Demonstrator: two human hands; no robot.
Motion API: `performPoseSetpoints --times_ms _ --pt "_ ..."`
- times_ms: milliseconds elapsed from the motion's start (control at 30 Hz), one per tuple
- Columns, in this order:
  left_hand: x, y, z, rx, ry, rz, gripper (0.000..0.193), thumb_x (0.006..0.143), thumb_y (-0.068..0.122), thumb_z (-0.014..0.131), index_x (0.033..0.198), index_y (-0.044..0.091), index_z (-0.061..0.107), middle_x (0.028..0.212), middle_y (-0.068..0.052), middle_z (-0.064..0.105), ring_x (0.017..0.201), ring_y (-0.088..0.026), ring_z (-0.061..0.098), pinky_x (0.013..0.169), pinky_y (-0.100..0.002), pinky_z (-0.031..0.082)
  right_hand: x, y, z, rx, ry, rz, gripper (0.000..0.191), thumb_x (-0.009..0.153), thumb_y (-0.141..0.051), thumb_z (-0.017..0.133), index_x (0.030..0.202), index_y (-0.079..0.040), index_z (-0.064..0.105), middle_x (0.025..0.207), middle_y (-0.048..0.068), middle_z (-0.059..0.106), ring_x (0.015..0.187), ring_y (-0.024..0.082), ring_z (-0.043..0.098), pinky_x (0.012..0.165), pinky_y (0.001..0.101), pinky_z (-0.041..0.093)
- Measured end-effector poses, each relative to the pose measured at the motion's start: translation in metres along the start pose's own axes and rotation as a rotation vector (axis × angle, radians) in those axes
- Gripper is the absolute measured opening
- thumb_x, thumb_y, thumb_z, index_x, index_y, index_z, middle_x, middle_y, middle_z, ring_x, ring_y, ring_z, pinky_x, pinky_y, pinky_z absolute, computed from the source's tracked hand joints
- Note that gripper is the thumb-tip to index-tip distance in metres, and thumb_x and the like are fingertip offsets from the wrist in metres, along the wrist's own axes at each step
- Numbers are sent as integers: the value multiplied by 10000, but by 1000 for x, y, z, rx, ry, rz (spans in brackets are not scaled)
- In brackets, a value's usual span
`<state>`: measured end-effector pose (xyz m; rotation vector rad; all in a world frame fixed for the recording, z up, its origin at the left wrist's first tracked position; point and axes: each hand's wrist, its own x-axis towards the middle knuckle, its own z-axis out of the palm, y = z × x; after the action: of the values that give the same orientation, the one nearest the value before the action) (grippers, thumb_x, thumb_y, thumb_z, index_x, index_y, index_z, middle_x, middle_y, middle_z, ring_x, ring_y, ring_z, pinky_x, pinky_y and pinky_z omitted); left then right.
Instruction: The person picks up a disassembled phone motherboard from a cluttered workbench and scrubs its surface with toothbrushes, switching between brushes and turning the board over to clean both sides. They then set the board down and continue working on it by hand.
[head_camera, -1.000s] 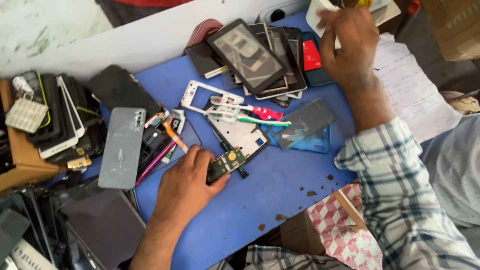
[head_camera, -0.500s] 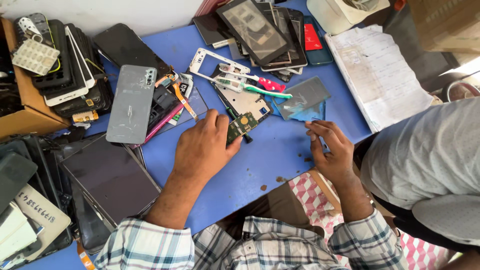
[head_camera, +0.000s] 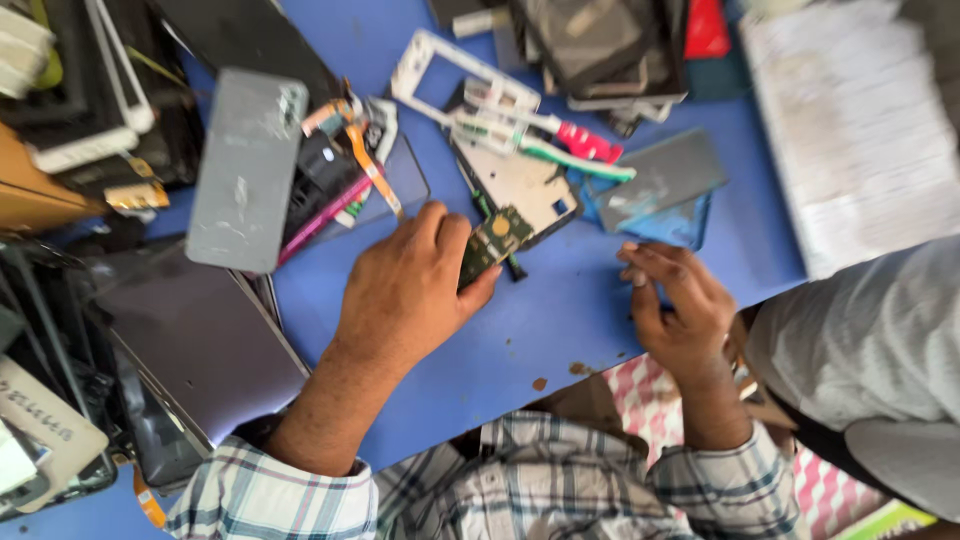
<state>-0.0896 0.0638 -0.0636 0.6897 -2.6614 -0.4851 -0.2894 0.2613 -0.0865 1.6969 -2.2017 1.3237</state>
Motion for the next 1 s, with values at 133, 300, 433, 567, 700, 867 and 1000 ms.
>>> performPoseSetpoints --times_ms 133,300,433,567,700,867,1000 --pt "1 -5 12 -38 -10 12 456 825 386 859 1036 65 614 1052 -101 610 824 -272 682 653 -395 569 -10 19 -4 96 -35 124 100 1105 56 587 1151 77 673 999 197 730 838 216 760 744 279 618" --pt "3 -6 19 -28 -120 -19 484 828 362 931 1073 80 623 1068 -75 614 805 -257 674 660 -392 555 -22 51 -14 401 69 191 171 1117 -49 550 1113 105 625 924 188 691 760 210 724 654 298 618" --pt "10 2 15 -5 -169 -15 470 816 340 950 1046 84 631 1052 -59 619 792 -233 671 648 -381 540 -23 62 -17 527 126 194 229 1111 -111 548 1096 108 612 887 199 677 680 211 700 541 278 569" --pt "17 12 14 15 -162 7 466 732 285 946 988 55 633 959 -80 617 764 -235 677 596 -379 534 -21 63 -23 572 89 104 389 1148 -244 536 1044 115 643 909 220 686 620 203 680 518 262 552" --pt "17 17 16 53 -149 39 454 750 261 942 1000 48 630 967 -75 619 778 -226 671 616 -370 540 -16 69 -28 585 4 -52 673 1143 -447 428 888 122 681 892 228 688 612 191 658 521 267 549" --pt "12 18 21 111 -163 26 450 762 257 956 997 44 637 970 -65 619 772 -209 660 615 -362 535 -19 77 -35 598 -75 -114 775 1135 -549 338 841 64 709 879 181 689 679 218 690 570 287 547" --pt "7 16 24 116 -161 62 434 829 273 957 1018 58 631 989 -56 610 809 -187 658 707 -357 548 -22 77 -40 651 -73 -86 737 1167 -475 340 833 65 715 872 179 694 687 209 696 582 291 562"
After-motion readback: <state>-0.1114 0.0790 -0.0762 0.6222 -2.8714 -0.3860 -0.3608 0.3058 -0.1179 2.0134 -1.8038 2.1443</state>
